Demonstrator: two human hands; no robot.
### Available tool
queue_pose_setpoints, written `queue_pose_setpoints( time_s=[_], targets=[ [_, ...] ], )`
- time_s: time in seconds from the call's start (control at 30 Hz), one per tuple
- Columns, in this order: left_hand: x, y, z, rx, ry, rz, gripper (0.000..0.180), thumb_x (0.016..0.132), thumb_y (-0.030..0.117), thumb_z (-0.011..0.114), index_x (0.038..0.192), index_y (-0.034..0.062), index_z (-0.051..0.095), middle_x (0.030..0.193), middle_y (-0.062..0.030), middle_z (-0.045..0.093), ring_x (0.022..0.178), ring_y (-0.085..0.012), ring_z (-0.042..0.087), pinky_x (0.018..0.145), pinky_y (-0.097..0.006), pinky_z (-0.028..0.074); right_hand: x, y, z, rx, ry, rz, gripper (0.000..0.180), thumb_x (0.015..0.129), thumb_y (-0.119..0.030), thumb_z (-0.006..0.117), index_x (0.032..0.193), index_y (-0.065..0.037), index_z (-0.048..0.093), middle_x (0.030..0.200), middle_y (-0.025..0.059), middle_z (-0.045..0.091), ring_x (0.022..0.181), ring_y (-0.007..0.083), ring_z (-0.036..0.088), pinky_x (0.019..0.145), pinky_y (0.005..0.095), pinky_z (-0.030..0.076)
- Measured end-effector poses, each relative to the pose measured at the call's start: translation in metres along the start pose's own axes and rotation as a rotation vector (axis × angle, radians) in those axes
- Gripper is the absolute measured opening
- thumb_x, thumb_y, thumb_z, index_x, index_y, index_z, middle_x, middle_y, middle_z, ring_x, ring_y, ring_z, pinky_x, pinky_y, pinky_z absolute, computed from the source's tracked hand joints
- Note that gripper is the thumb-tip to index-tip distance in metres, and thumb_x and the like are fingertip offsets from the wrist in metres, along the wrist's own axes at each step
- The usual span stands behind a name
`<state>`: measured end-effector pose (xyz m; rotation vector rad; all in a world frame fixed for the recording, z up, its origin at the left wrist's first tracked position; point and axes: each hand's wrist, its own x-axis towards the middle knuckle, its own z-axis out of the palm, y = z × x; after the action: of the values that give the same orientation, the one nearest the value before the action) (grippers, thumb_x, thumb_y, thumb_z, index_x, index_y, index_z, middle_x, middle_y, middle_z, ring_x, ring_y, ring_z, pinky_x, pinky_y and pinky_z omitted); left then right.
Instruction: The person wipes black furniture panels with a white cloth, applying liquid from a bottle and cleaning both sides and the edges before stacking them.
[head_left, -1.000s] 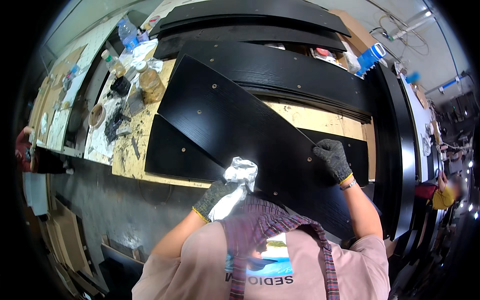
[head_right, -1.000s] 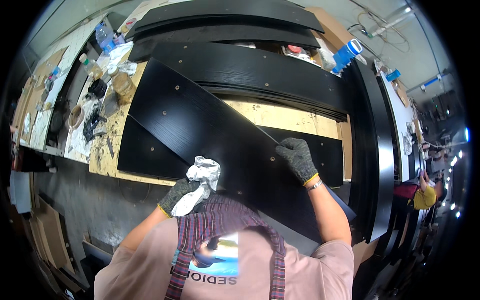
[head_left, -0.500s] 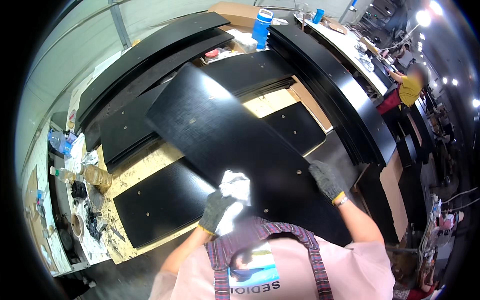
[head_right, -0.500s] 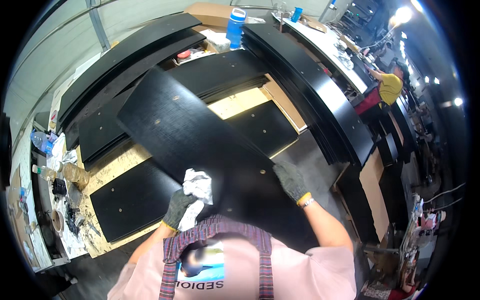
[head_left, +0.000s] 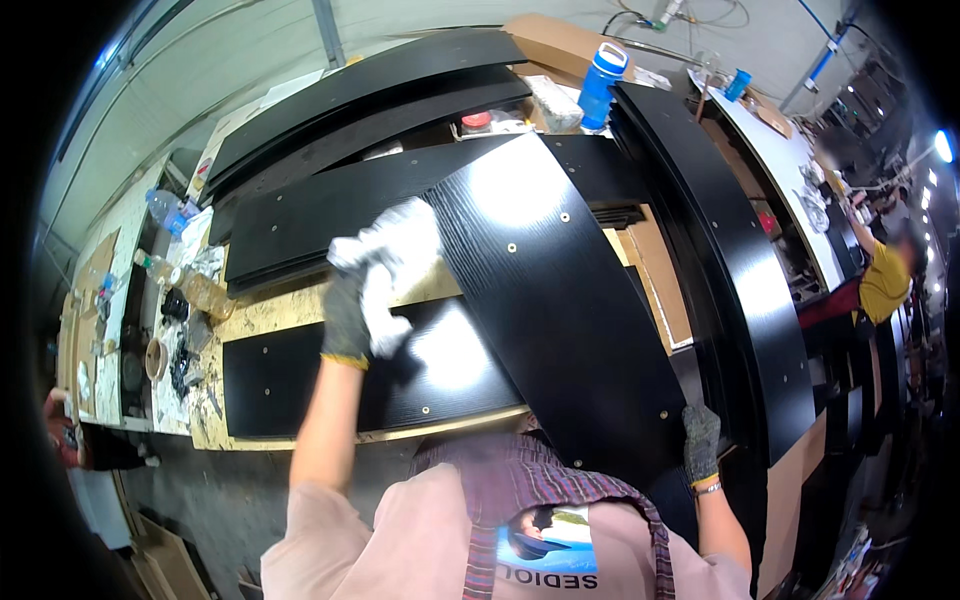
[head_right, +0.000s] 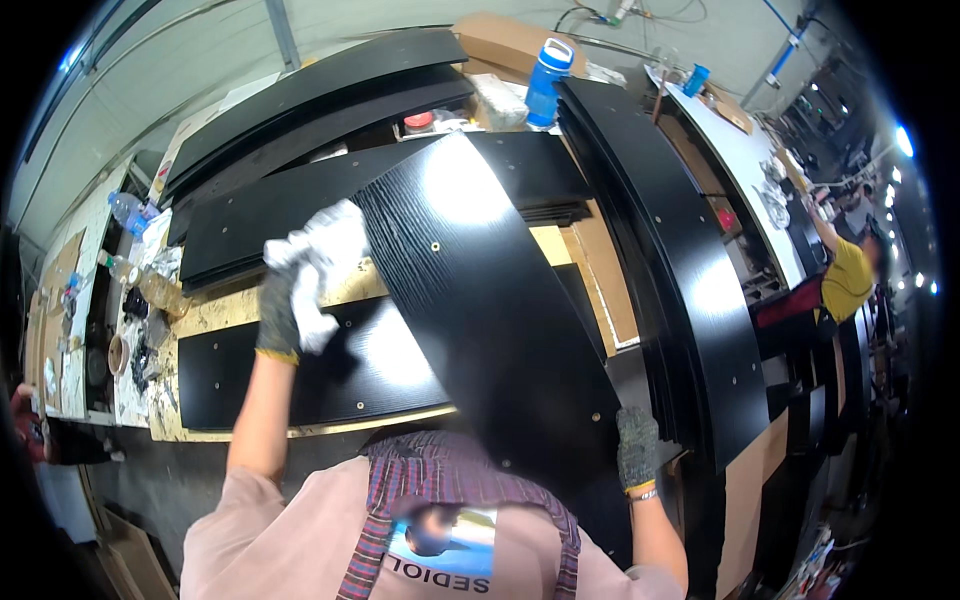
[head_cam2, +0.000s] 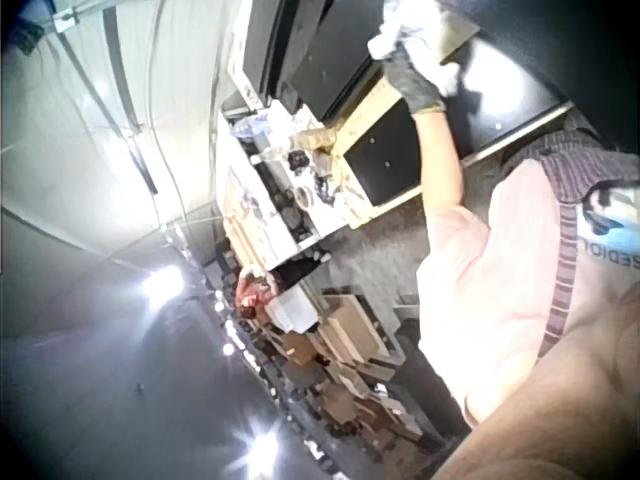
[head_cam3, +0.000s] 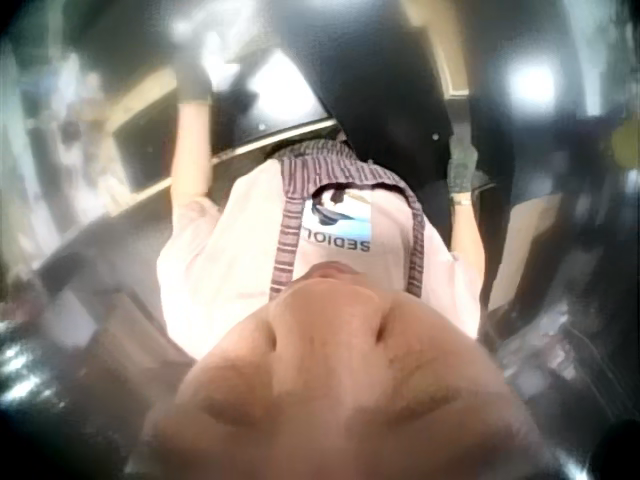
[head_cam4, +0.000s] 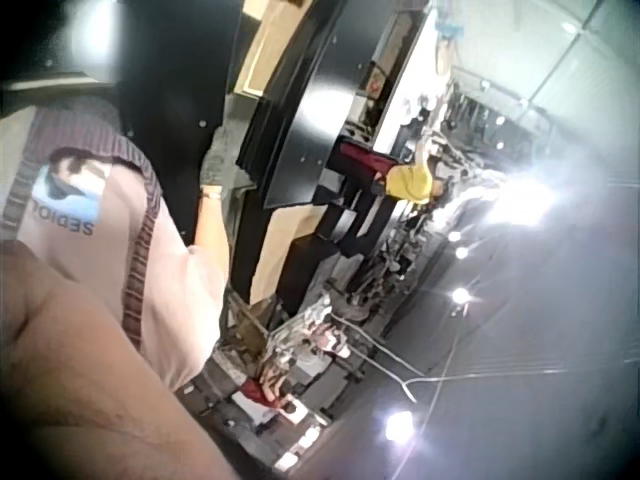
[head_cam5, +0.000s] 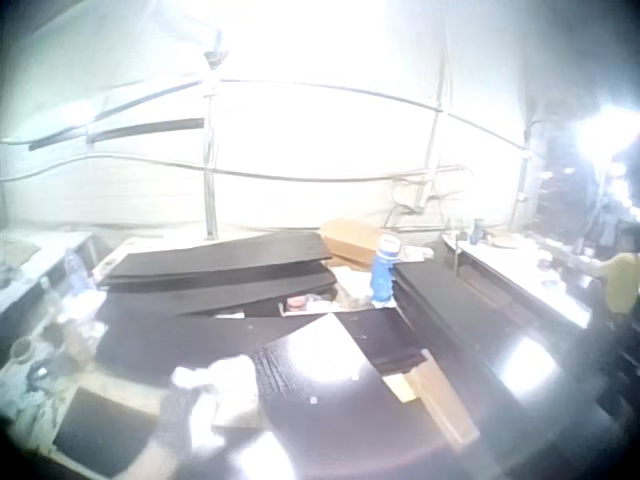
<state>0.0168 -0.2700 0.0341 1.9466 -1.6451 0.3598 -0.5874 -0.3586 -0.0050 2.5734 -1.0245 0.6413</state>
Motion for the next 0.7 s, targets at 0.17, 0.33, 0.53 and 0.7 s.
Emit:
queue_pose_setpoints(
  time_s=[0.17, 0.33, 0.53, 0.7],
  targets=[
    [0.096, -0.021, 0.009, -0.972, 0.202, -0.654, 0.057, 0.083, 0.031, 0.079, 0.128, 0.0018, 0.059, 0.119, -0.0195, 0.067, 0.101, -0.0242, 0.066, 0.090, -0.038, 0.053, -0.021, 0.020, 0.022, 0.411, -0.097, 0.352, 0.014, 0.095, -0.005, 0.058, 0.085, -0.001, 0.067, 0.086, 0.0140, 0.067, 0.080, 0.0313, 0.065, 0.071, 0.0426, 0.050],
    [0.131, -0.037, 0.028, -0.448, -0.014, -0.329, 0.034, 0.088, 0.031, 0.071, 0.107, 0.0029, 0.073, 0.102, -0.0195, 0.072, 0.097, -0.0377, 0.067, 0.085, -0.042, 0.052, -0.030, 0.015, 0.006, 0.448, -0.559, 0.714, 0.042, 0.092, -0.001, 0.053, 0.131, -0.007, 0.065, 0.136, 0.0127, 0.062, 0.128, 0.0315, 0.056, 0.111, 0.0437, 0.041],
    [0.117, -0.074, 0.035, -0.513, 0.163, -0.682, 0.025, 0.090, 0.029, 0.065, 0.095, 0.0063, 0.074, 0.085, -0.0156, 0.071, 0.076, -0.0297, 0.070, 0.071, -0.039, 0.054, -0.051, -0.005, -0.001, 0.116, -0.301, 0.233, 0.041, 0.093, -0.001, 0.052, 0.131, -0.007, 0.065, 0.136, 0.0110, 0.062, 0.127, 0.0312, 0.056, 0.112, 0.0431, 0.042],
    [0.044, 0.013, 0.057, -1.209, -0.175, -0.796, 0.032, 0.098, 0.036, 0.064, 0.100, 0.0039, 0.068, 0.086, -0.0033, 0.066, 0.077, -0.0164, 0.064, 0.071, -0.036, 0.054, -0.060, -0.022, -0.022, 0.187, -0.329, 0.465, 0.042, 0.091, -0.002, 0.052, 0.130, -0.008, 0.065, 0.133, 0.0121, 0.064, 0.124, 0.0325, 0.058, 0.111, 0.0438, 0.042]
  ],
)
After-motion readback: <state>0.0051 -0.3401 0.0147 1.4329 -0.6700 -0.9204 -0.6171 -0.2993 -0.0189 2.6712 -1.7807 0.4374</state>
